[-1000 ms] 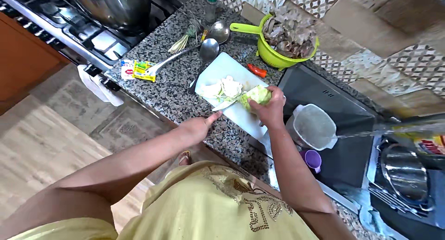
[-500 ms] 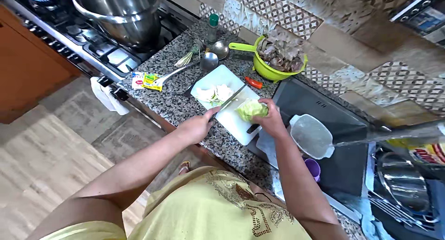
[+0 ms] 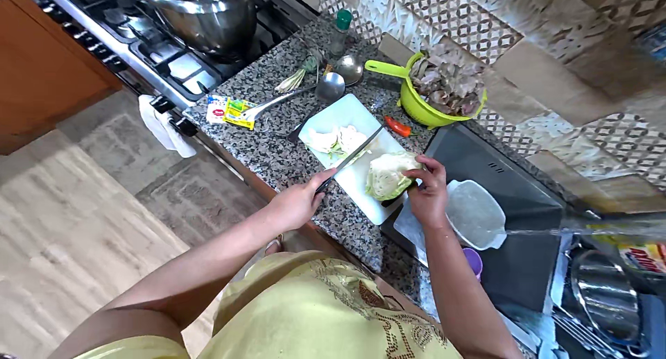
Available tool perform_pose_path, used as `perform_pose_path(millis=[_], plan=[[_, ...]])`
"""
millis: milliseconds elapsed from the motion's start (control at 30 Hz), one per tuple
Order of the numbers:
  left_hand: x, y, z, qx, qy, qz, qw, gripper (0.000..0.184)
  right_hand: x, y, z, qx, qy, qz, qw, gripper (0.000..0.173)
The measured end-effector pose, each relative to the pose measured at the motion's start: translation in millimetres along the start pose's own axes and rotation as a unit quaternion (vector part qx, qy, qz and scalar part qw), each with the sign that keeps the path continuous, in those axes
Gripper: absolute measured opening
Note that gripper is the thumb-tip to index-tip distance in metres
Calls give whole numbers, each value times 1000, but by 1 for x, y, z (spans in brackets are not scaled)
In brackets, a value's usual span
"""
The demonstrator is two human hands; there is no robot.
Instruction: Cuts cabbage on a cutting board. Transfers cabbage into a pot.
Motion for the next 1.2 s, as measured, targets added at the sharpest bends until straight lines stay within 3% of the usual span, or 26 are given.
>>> perform_pose_path(millis=[167, 400, 600, 800, 1200], plan=[[-2, 3, 0, -12, 15, 0, 1000, 62, 0, -2, -8, 26, -6, -37, 999, 15], [30, 14, 3, -27, 85, 22, 996, 60, -15, 23, 2, -79, 113, 80, 987, 42], [33, 16, 6, -33, 81, 63, 994, 59, -11, 50, 0, -26, 84, 61, 994, 55], [65, 8, 11, -119, -40, 127, 984, 73, -16, 58, 2, 7, 110, 0, 994, 66], [76, 8, 18, -174, -102, 108, 974, 85, -24, 62, 7, 21, 115, -48, 992, 64]])
Point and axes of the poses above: each hand's wrist, its own z-axis towards the middle knuckle, its own y-axis out of the palm, x = y × z, the point moved 2 cm from there along z, towards the middle knuckle, and after that the axes turned 11 degrees about -z, right-handed, at the moved point
